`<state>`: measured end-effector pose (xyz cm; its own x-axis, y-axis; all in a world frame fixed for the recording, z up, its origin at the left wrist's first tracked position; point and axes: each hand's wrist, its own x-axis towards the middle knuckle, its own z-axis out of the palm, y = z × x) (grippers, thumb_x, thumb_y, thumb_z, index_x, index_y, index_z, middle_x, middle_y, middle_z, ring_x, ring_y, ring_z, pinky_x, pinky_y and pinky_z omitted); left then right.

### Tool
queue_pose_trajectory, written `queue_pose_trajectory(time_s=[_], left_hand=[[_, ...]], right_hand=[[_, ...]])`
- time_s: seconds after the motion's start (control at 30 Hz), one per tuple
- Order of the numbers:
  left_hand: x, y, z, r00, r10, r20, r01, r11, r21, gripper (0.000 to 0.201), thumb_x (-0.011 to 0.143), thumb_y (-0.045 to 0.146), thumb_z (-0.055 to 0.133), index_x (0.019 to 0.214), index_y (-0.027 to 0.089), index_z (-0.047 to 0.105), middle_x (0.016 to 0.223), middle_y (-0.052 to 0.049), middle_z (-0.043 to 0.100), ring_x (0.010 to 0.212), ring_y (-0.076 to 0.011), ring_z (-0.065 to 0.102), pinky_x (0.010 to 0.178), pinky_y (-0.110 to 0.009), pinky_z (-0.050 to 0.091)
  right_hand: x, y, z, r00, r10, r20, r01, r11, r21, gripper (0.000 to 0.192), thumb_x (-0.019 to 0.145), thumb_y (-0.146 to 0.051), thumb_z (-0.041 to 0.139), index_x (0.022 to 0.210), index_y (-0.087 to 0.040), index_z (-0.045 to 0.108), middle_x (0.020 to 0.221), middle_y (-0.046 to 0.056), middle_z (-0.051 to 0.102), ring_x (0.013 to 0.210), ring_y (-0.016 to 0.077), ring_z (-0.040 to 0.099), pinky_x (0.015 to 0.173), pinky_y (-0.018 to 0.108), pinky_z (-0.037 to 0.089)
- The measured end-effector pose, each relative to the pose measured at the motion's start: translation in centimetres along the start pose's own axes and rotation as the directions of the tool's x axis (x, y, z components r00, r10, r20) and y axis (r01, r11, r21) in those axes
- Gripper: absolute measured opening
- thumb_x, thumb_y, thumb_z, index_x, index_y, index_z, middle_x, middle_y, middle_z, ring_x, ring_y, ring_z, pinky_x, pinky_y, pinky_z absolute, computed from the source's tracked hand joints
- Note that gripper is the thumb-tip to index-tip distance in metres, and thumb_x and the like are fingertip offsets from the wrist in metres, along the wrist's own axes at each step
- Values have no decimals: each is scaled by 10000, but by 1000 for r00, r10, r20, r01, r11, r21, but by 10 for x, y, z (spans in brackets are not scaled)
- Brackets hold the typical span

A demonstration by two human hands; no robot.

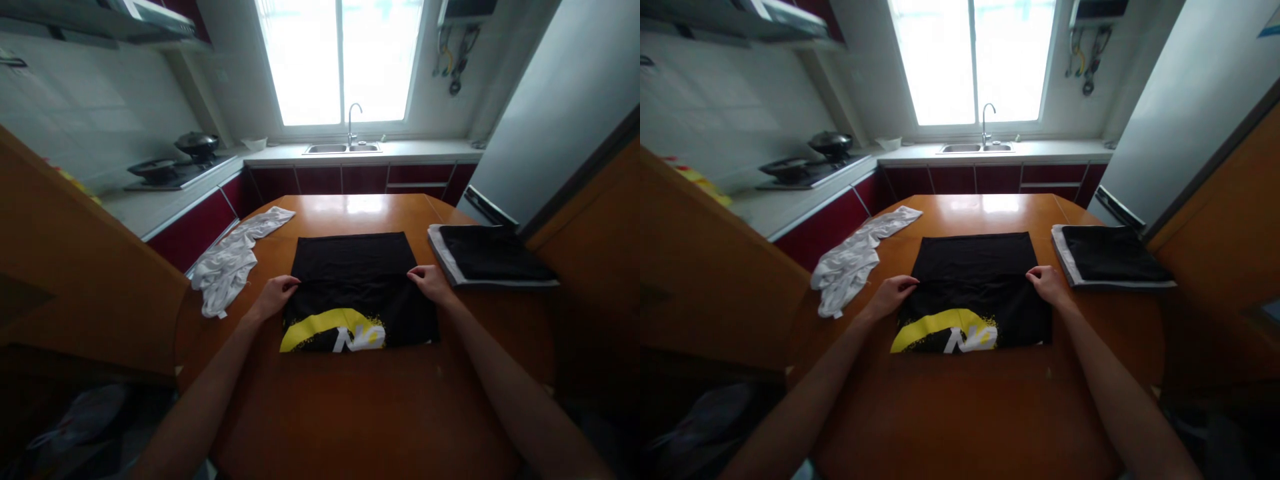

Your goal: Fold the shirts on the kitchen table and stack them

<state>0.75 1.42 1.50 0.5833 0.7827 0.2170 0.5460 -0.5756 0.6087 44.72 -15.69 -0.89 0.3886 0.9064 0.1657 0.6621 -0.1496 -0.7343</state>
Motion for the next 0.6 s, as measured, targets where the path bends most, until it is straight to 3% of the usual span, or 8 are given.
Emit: queue_pose_trajectory(time_s=[0.37, 0.47, 0.6], left_hand=[[-4, 2, 7, 995, 36, -96, -34, 999, 22, 355, 867, 423, 564, 1067, 171, 713, 1035, -101, 682, 906, -225, 663, 813, -340, 544], [-7, 8, 0, 986, -37, -162, 42, 999, 28, 401, 844, 421, 551, 1110, 150, 679, 1056, -113, 684, 864, -220, 666, 800, -338, 538], [-25, 23, -18, 965, -216, -151, 224, 974, 36, 350, 826, 469, 524, 916, 169, 679, 884, -85, 725, 792, -225, 677, 747, -312, 513]], right_hand=[[-11, -4, 2, 995, 3, -99, -4, 1000, -16, 209, 822, -326, 632, 858, -170, 766, 883, 88, 778, 835, 237, 719, 787, 331, 519], [-13, -4, 2, 992, 13, -127, -14, 1000, -5, 224, 822, -329, 628, 897, -164, 758, 892, 86, 773, 826, 228, 712, 782, 330, 520], [-19, -8, -3, 983, 37, -182, -42, 999, -25, 266, 807, -294, 625, 990, -135, 732, 967, 108, 755, 795, 205, 693, 780, 321, 521]])
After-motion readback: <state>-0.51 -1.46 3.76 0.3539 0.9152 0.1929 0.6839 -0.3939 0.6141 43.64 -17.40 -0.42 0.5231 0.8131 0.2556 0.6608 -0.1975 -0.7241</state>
